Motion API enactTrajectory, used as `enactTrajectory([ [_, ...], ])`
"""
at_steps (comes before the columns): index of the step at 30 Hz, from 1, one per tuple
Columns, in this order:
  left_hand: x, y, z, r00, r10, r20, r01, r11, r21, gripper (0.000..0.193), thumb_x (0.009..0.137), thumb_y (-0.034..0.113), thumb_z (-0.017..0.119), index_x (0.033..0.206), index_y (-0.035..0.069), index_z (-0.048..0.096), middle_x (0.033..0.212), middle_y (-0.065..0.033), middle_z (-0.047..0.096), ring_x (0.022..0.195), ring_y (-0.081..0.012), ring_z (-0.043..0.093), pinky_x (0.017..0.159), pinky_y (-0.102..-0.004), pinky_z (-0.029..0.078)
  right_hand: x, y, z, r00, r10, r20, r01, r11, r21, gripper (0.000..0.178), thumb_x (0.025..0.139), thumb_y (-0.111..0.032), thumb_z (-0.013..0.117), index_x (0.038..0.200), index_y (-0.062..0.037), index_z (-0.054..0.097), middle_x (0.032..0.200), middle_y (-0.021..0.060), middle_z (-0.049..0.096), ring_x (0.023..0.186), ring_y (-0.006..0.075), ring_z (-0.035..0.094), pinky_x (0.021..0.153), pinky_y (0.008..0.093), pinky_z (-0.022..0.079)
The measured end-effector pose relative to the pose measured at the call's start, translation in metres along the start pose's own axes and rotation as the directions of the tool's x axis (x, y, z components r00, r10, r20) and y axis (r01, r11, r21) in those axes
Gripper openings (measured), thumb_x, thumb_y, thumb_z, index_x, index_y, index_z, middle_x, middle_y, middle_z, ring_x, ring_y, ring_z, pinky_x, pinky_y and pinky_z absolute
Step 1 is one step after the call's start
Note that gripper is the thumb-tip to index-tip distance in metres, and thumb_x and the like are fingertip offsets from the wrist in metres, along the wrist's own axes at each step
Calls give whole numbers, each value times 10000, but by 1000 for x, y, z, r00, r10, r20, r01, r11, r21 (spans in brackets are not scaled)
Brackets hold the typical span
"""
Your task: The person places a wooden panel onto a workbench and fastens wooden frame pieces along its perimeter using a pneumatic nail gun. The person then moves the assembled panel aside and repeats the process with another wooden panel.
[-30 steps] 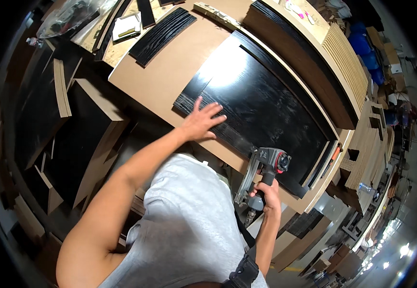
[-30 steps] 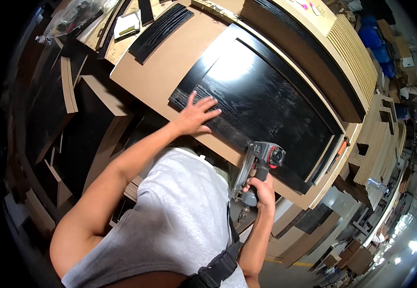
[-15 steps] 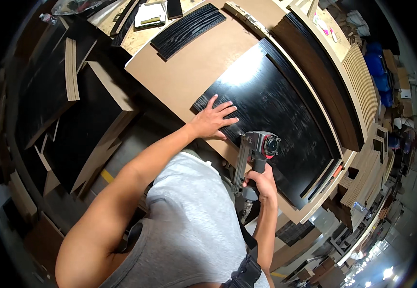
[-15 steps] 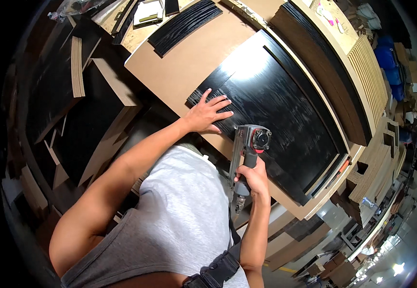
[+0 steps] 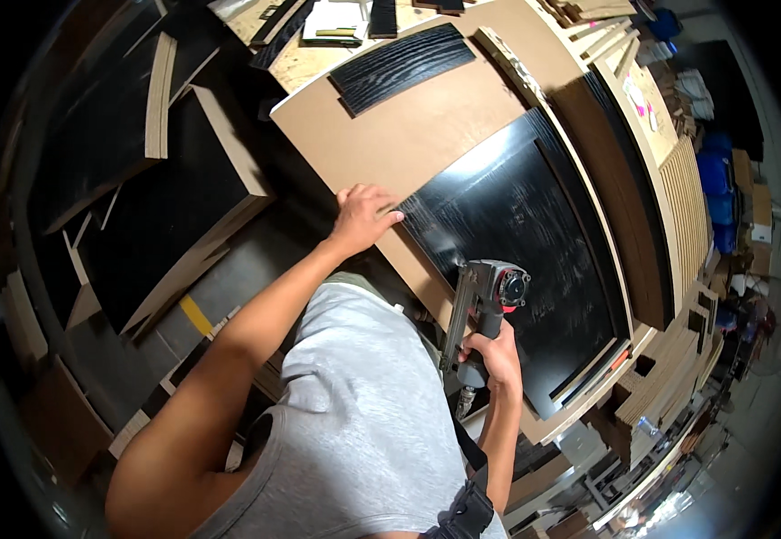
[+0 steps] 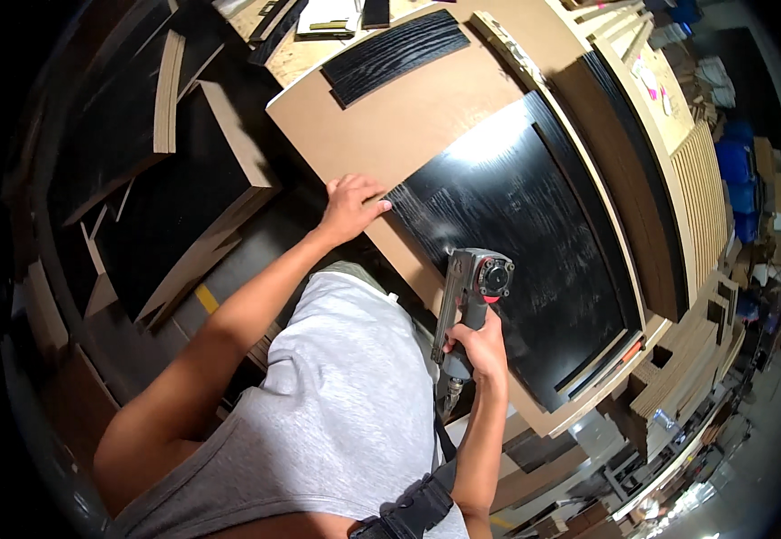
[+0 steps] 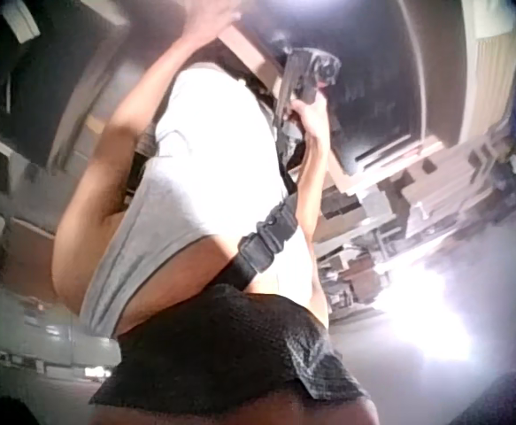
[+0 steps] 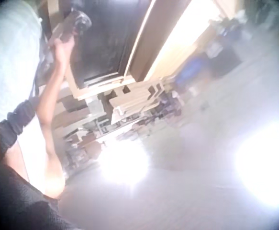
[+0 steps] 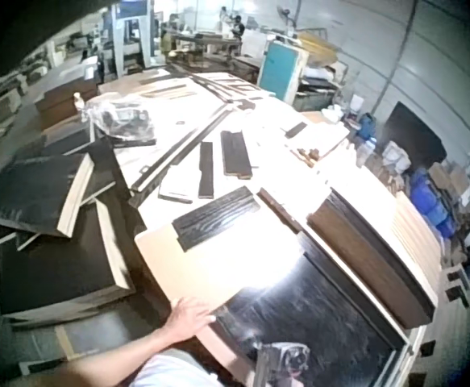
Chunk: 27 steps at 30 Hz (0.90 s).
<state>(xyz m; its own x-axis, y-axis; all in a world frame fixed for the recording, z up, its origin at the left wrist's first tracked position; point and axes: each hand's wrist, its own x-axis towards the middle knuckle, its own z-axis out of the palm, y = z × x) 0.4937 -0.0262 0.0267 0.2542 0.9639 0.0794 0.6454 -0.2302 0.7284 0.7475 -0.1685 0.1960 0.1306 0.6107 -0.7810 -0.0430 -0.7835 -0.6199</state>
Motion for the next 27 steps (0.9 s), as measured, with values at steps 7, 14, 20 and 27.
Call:
enactTrajectory([
  [7, -1, -2, 10, 995, -97, -7, 95, 986, -139, 238, 833, 311, 741, 976, 127, 788, 971, -4, 704, 1019, -178, 575, 975, -379, 287, 39, -44, 36, 990, -31, 137, 40, 997, -69, 428, 709, 88, 592, 1134, 51, 560, 720, 83, 582, 553, 175, 574, 517, 324, 507],
  [14, 1, -2, 6, 988, -147, 57, 154, 977, -151, 273, 819, 306, 749, 1020, 125, 789, 993, -4, 696, 1054, -184, 550, 1000, -386, 270, 52, -67, 56, 983, -31, 180, 54, 991, -124, 407, 709, 90, 593, 1113, 45, 566, 706, 78, 582, 548, 172, 574, 514, 323, 504],
  [20, 4, -2, 5, 983, -167, 81, 177, 974, -142, 266, 819, 321, 743, 990, 122, 791, 1000, -3, 693, 1040, -189, 545, 994, -383, 274, 54, -77, 62, 988, 8, 156, 24, 979, -201, 318, 704, 86, 600, 1016, 35, 567, 696, 76, 582, 534, 171, 576, 507, 323, 505],
  [27, 2, -3, 6, 990, -128, 59, 136, 980, -148, 237, 822, 316, 735, 970, 139, 790, 984, -9, 697, 1021, -211, 555, 983, -422, 278, 53, -74, 69, 985, -8, 172, 55, 962, -269, 349, 701, 60, 609, 1044, 21, 557, 673, 74, 559, 540, 174, 569, 519, 328, 492],
])
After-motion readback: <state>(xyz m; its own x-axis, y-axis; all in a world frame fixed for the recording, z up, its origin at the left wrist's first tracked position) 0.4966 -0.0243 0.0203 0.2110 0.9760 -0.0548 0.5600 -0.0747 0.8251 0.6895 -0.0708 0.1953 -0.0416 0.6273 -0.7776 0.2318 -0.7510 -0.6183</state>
